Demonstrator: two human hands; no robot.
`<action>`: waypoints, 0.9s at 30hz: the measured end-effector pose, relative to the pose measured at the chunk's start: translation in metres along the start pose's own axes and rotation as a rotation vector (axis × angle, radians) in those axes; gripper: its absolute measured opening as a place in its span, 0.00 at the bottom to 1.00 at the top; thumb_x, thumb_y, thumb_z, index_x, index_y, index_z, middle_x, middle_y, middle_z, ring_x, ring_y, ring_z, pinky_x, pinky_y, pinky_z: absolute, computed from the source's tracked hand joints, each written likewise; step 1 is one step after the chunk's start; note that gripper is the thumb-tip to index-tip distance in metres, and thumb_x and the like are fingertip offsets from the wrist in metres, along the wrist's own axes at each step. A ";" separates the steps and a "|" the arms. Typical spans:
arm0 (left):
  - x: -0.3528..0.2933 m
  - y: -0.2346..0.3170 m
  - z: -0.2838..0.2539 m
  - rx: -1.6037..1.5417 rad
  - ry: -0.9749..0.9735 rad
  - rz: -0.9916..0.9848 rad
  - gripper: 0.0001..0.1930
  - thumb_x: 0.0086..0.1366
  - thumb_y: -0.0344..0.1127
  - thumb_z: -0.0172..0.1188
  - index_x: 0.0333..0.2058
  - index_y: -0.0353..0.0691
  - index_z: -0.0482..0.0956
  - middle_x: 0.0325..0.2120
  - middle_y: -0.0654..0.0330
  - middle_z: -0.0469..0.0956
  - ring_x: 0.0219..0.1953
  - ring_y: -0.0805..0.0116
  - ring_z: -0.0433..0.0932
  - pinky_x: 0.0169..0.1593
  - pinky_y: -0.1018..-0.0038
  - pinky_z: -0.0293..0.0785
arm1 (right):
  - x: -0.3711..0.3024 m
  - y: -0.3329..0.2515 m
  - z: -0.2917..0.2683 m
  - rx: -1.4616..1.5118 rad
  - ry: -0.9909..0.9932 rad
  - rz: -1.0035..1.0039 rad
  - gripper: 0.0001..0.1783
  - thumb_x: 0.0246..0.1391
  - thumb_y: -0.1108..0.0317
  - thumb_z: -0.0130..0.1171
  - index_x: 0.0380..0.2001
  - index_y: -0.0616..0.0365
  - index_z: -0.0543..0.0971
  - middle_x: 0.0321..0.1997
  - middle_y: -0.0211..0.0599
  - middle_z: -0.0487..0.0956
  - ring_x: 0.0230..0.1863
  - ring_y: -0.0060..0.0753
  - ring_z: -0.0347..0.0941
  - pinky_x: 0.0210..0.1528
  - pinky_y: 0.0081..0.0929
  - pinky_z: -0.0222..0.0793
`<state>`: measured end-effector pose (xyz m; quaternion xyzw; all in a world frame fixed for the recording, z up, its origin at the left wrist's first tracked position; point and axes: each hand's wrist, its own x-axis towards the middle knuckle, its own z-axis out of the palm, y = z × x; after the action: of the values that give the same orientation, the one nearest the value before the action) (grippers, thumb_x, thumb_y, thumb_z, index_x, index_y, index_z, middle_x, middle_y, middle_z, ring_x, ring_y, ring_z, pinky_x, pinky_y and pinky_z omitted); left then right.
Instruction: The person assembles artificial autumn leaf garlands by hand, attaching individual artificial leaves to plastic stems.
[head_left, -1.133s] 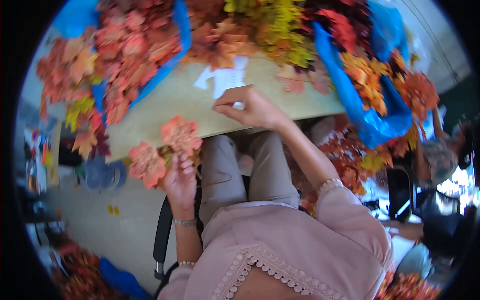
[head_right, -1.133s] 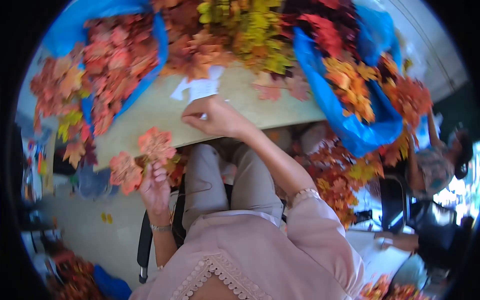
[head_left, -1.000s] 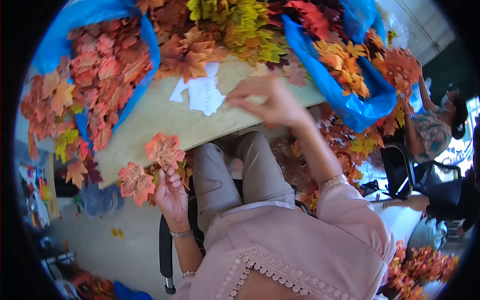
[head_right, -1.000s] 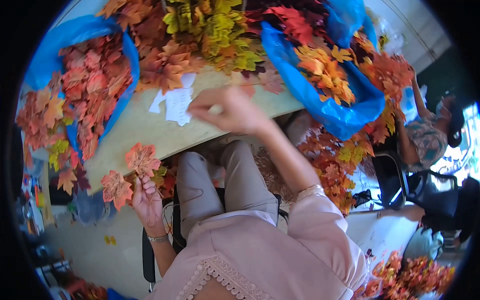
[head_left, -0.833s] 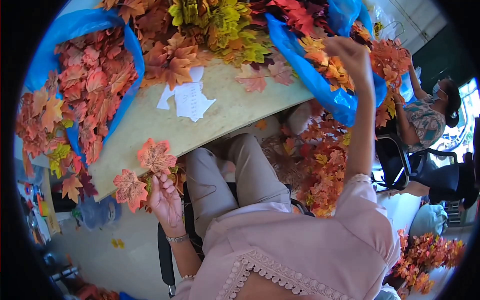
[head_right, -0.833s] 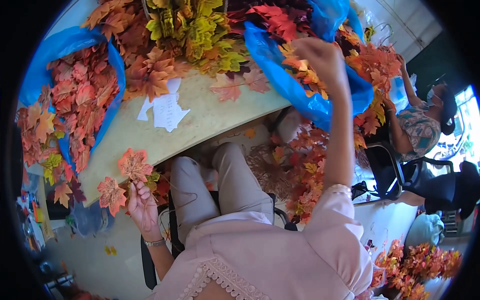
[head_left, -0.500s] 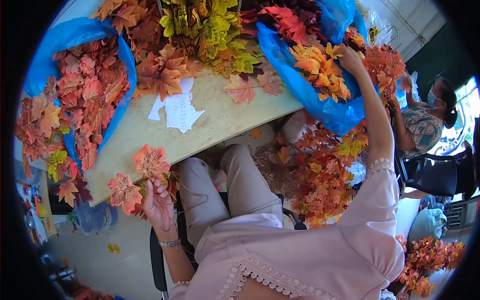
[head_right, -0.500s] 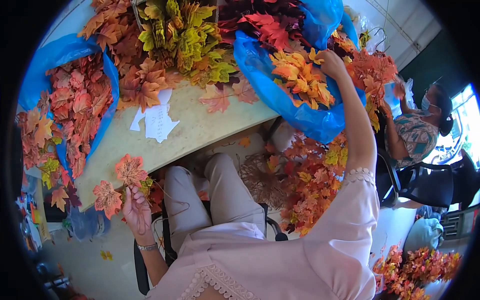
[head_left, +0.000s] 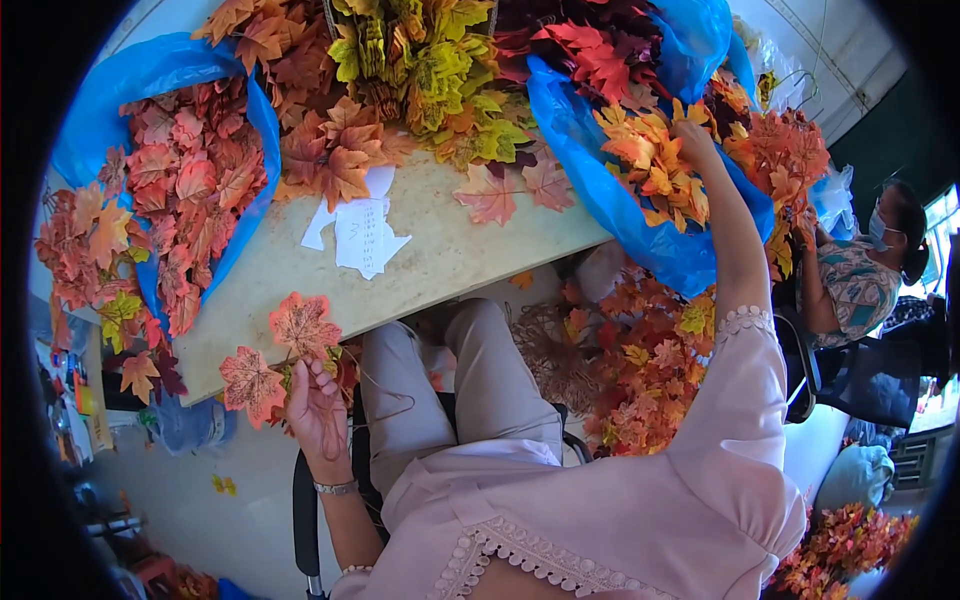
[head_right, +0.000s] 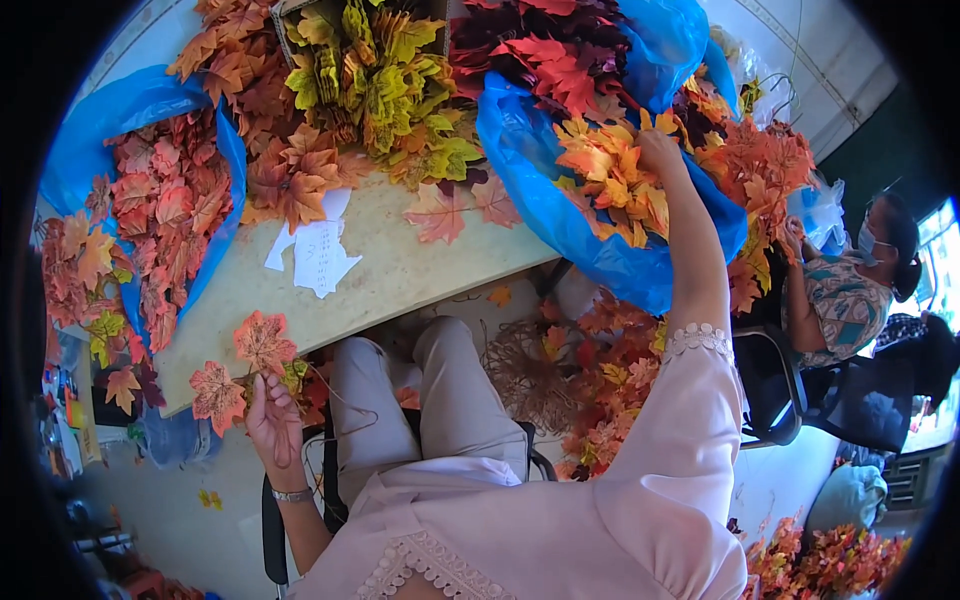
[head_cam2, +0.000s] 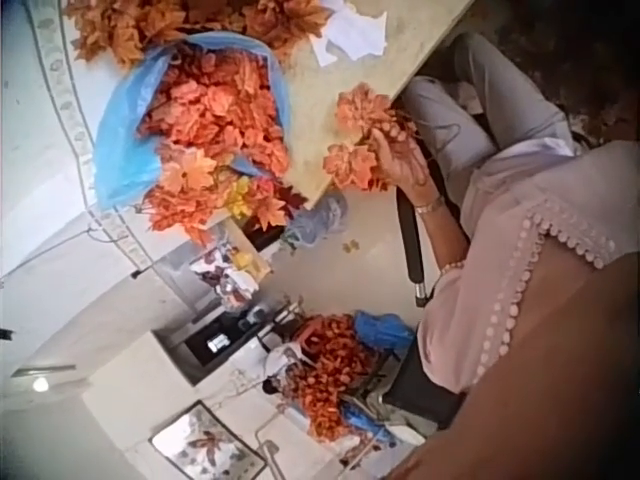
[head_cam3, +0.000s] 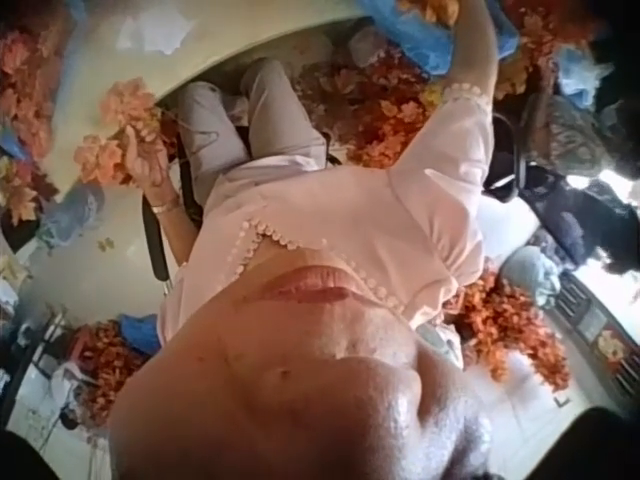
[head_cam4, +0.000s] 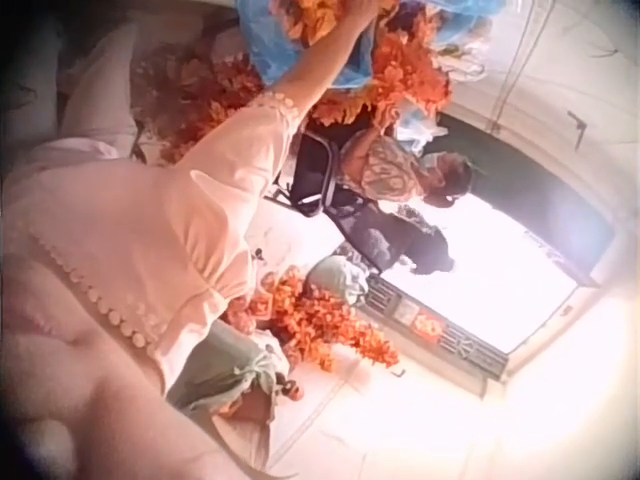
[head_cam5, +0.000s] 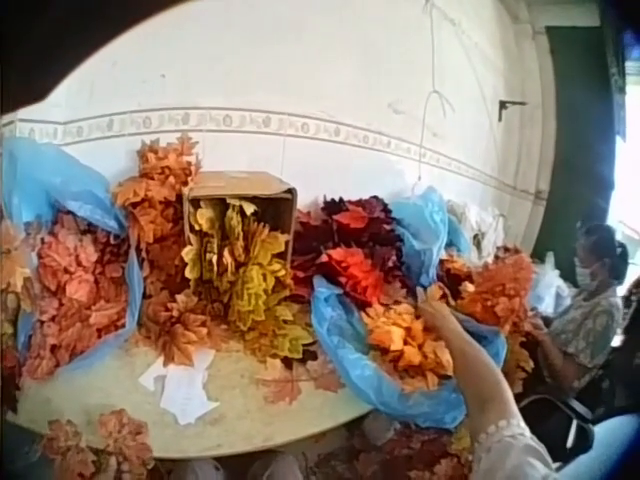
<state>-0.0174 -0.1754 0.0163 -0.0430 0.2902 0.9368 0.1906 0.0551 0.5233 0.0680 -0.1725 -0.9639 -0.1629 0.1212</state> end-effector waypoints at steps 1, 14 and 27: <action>0.002 0.000 0.001 0.005 -0.022 -0.005 0.08 0.65 0.32 0.44 0.36 0.33 0.68 0.29 0.60 0.70 0.26 0.77 0.69 0.29 0.84 0.70 | 0.001 0.004 0.005 -0.001 -0.001 0.001 0.09 0.30 0.71 0.59 0.22 0.58 0.77 0.27 0.46 0.75 0.36 0.47 0.72 0.35 0.40 0.70; -0.010 0.003 0.006 0.073 0.003 0.050 0.06 0.64 0.32 0.47 0.34 0.37 0.69 0.28 0.61 0.69 0.27 0.77 0.66 0.29 0.85 0.66 | 0.006 -0.073 -0.144 1.280 0.366 0.287 0.17 0.42 0.63 0.61 0.34 0.63 0.78 0.31 0.31 0.77 0.30 0.24 0.69 0.39 0.21 0.64; -0.002 -0.009 0.020 0.424 -0.146 0.248 0.06 0.58 0.31 0.56 0.33 0.37 0.71 0.27 0.60 0.74 0.29 0.73 0.74 0.34 0.76 0.73 | -0.137 -0.494 -0.159 2.526 -0.575 0.121 0.03 0.45 0.78 0.57 0.28 0.64 0.77 0.29 0.42 0.77 0.24 0.25 0.72 0.25 0.18 0.64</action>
<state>-0.0114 -0.1581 0.0288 0.1019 0.4687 0.8718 0.0996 0.0239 -0.0122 0.0400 -0.0110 -0.4318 0.9019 -0.0040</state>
